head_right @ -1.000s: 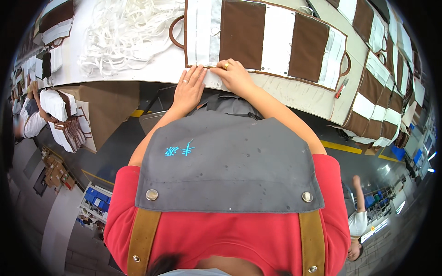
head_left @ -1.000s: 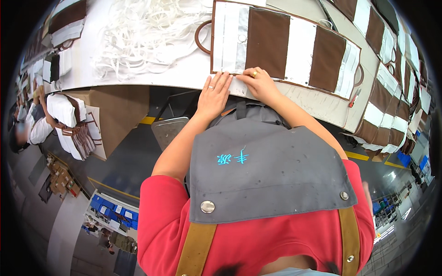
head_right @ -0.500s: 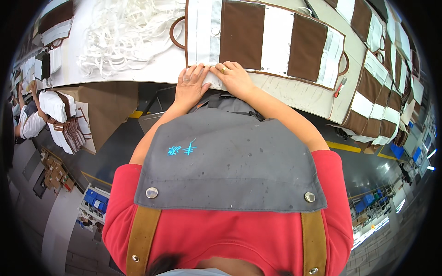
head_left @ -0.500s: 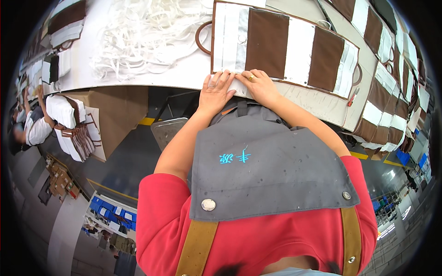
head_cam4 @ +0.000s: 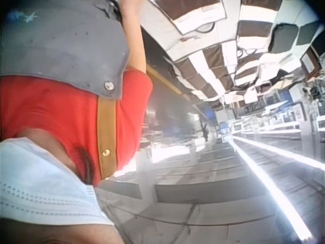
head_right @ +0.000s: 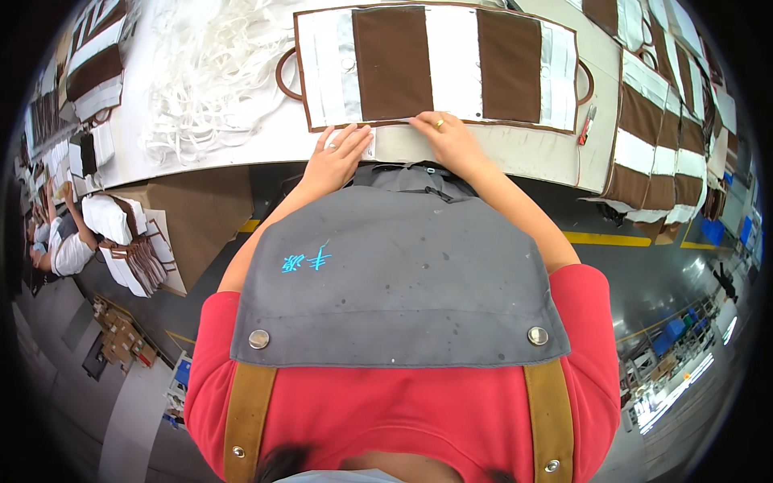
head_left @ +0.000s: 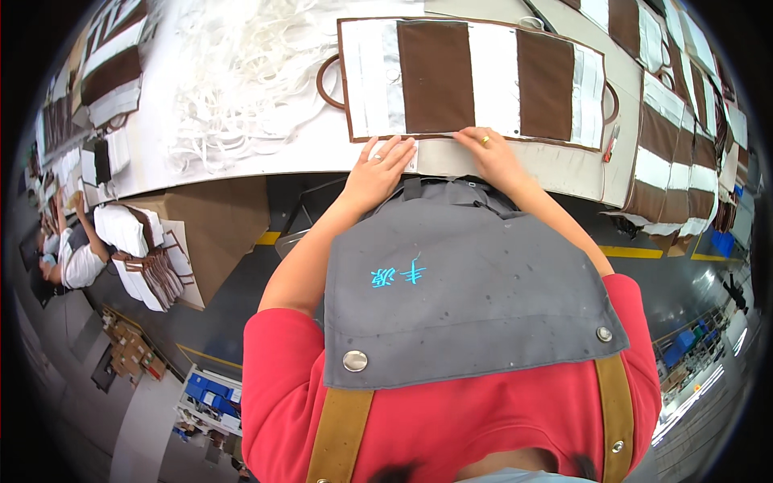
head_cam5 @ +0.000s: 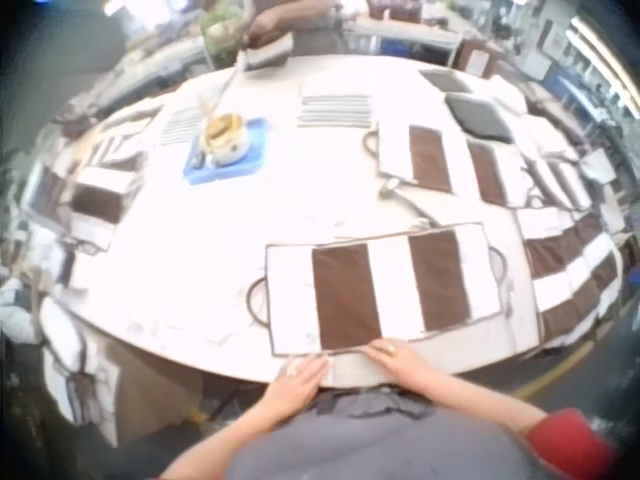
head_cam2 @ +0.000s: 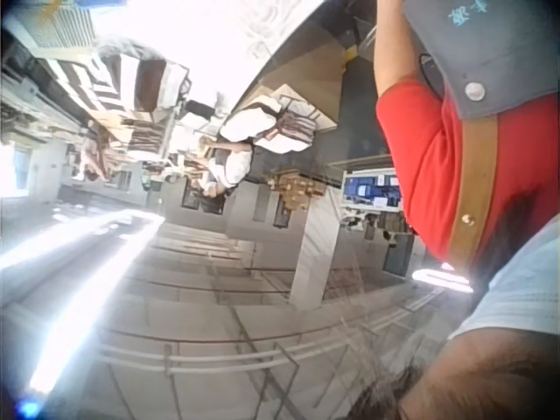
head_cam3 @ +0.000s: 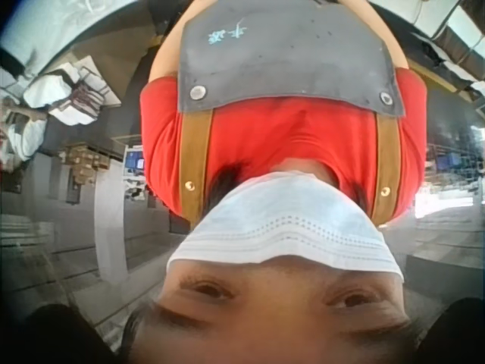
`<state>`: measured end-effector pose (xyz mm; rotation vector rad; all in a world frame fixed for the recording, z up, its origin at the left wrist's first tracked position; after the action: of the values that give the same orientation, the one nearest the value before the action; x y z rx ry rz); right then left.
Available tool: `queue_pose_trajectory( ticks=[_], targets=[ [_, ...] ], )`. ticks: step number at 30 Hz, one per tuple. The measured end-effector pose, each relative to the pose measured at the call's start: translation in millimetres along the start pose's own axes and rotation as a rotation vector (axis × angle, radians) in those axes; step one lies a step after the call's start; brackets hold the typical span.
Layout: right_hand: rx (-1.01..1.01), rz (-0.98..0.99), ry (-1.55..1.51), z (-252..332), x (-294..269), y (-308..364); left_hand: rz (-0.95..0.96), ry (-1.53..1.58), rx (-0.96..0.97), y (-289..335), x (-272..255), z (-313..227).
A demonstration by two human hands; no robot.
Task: The person assembles brown and white striped tote bags at a factory workstation. They use a hammer to secure metal fasteners, fold and align fabric panels, and attach white straps to the bag handles. The person repeatedly flips and adjusts the bags while working on multiple units.
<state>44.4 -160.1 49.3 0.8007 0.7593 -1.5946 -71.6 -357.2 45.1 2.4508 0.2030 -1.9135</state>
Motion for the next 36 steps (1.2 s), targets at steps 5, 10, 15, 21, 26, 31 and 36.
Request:
queue_pose_trajectory(
  ticks=[5, 10, 15, 21, 26, 31, 36],
  targets=[
    [0.020, -0.025, 0.118, -0.3, 7.2, 11.2, 0.058, -0.151, -0.022, -11.5, 12.4, -4.2],
    [0.162, -0.135, 0.106, -24.6, -2.9, 34.8, 0.030, -0.184, -0.017, -18.6, 15.1, -5.8],
    [0.054, 0.005, 0.108, -11.9, 0.8, 41.0, 0.026, -0.260, 0.146, -29.7, 21.7, -12.5],
    [0.083, 0.060, 0.116, -4.9, 0.5, 29.0, -0.033, -0.262, 0.151, -44.5, 31.8, -24.5],
    [0.091, 0.032, 0.209, 1.9, 1.6, 23.4, -0.048, -0.239, 0.096, -48.7, 33.5, -28.5],
    [0.051, -0.006, 0.257, 0.4, 3.8, 19.7, 0.048, -0.190, 0.040, -60.4, 31.0, -30.8],
    [0.191, -0.210, 0.142, -23.0, -13.2, 17.4, -0.017, -0.076, 0.005, -62.7, 25.4, -29.0]
  ],
)
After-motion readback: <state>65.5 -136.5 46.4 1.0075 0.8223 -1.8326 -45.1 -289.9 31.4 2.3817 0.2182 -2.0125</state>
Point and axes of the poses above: each hand's wrist, its own y-axis away from the middle knuckle, its own x-axis out of the palm, z = x × y, the point moved 4 cm from there along -y, towards the middle knuckle, and after that the axes turned 6 degrees about x, right-handed, at the moved point
